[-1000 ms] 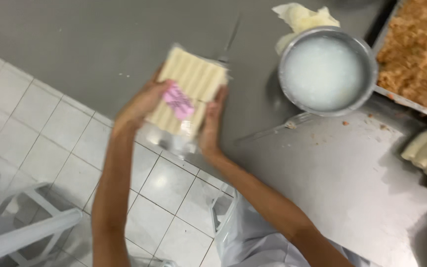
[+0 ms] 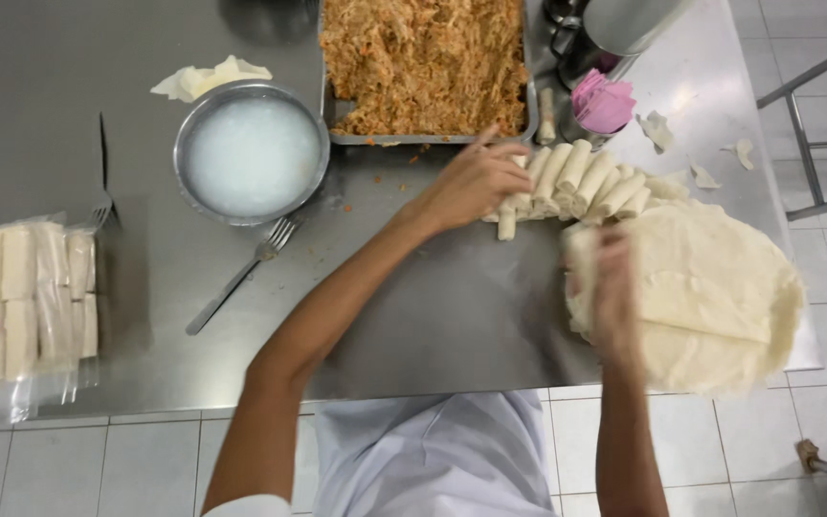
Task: The person places several spring rolls into a plastic bag, applies a pink label to the bag, and sets the packed bag aside.
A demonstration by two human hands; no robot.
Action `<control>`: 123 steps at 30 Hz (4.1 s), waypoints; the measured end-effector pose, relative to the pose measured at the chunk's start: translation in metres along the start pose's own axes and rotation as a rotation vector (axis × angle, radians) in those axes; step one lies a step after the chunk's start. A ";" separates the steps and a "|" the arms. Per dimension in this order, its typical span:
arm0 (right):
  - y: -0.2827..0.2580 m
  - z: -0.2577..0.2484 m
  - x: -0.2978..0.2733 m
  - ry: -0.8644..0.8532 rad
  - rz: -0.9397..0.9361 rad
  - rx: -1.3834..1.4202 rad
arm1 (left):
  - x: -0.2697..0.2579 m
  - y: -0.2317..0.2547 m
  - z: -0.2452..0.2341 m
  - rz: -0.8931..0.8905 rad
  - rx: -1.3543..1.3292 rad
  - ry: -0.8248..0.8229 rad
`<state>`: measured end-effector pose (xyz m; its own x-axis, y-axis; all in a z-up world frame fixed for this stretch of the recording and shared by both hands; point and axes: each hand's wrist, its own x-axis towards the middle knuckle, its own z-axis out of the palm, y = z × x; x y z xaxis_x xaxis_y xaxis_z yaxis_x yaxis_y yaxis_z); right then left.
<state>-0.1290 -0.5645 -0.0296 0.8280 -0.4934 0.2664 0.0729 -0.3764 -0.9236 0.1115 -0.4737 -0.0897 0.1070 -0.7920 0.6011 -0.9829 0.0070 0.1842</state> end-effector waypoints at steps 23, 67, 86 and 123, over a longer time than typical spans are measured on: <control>0.034 0.045 -0.061 -0.401 -0.269 -0.137 | -0.103 0.120 -0.064 -0.447 -0.184 -0.297; 0.028 0.050 -0.058 -0.362 -0.265 -0.294 | -0.007 0.055 -0.019 -0.688 -0.130 0.092; 0.032 0.050 -0.068 -0.307 -0.200 -0.423 | -0.083 0.097 -0.072 -0.626 -0.411 -0.380; 0.040 0.050 -0.074 -0.305 -0.139 -0.365 | -0.086 0.107 -0.080 -0.463 -0.564 -0.382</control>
<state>-0.1594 -0.5041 -0.1004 0.9532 -0.1875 0.2374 0.0401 -0.6994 -0.7136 0.0087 -0.3555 -0.0594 0.3247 -0.9424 0.0805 -0.6175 -0.1468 0.7727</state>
